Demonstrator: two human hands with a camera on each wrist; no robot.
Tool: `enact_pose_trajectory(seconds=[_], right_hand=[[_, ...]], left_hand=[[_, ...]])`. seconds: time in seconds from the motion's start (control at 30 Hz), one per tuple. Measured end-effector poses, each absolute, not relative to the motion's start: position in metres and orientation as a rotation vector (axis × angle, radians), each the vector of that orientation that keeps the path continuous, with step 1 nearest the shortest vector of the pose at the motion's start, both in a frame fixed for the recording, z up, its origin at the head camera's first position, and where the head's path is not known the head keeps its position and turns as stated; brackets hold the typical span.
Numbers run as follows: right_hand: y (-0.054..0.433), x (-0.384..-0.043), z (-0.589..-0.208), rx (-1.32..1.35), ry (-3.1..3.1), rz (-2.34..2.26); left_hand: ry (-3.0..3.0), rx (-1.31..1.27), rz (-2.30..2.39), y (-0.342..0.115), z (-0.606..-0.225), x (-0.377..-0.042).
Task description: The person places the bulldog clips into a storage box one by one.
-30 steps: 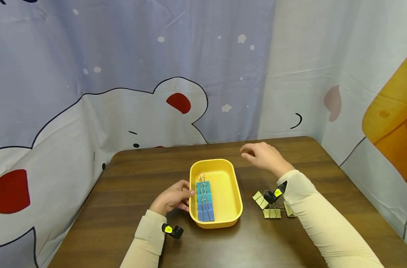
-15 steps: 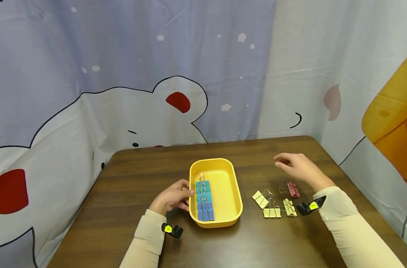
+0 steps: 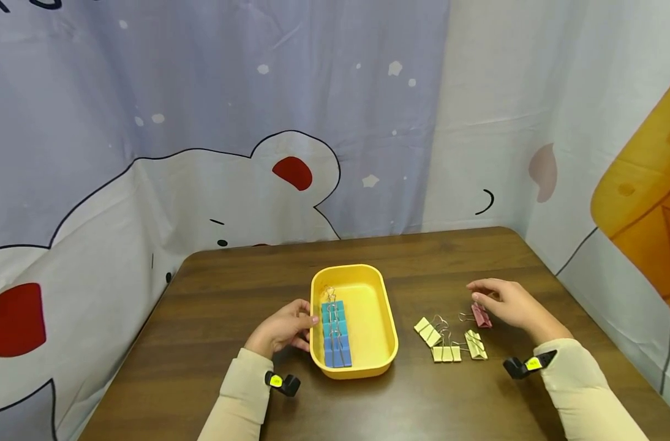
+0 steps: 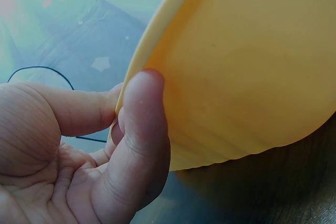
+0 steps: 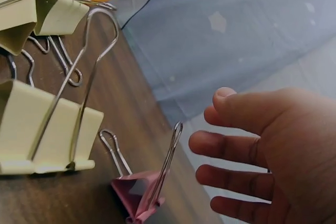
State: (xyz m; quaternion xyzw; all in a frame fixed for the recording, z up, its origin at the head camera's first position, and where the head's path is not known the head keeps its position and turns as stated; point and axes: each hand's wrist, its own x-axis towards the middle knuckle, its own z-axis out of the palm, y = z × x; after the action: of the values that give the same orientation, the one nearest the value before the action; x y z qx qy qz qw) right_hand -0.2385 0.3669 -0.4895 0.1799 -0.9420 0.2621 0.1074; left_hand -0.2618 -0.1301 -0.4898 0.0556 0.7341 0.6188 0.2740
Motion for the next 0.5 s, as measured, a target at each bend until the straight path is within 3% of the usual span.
enact_pose_trajectory(seconds=[0.5], right_hand=[[0.363,-0.232,-0.516,0.624,-2.604,0.86]], left_hand=[[1.975,0.155,1.674,-0.129,-0.49,-0.261]])
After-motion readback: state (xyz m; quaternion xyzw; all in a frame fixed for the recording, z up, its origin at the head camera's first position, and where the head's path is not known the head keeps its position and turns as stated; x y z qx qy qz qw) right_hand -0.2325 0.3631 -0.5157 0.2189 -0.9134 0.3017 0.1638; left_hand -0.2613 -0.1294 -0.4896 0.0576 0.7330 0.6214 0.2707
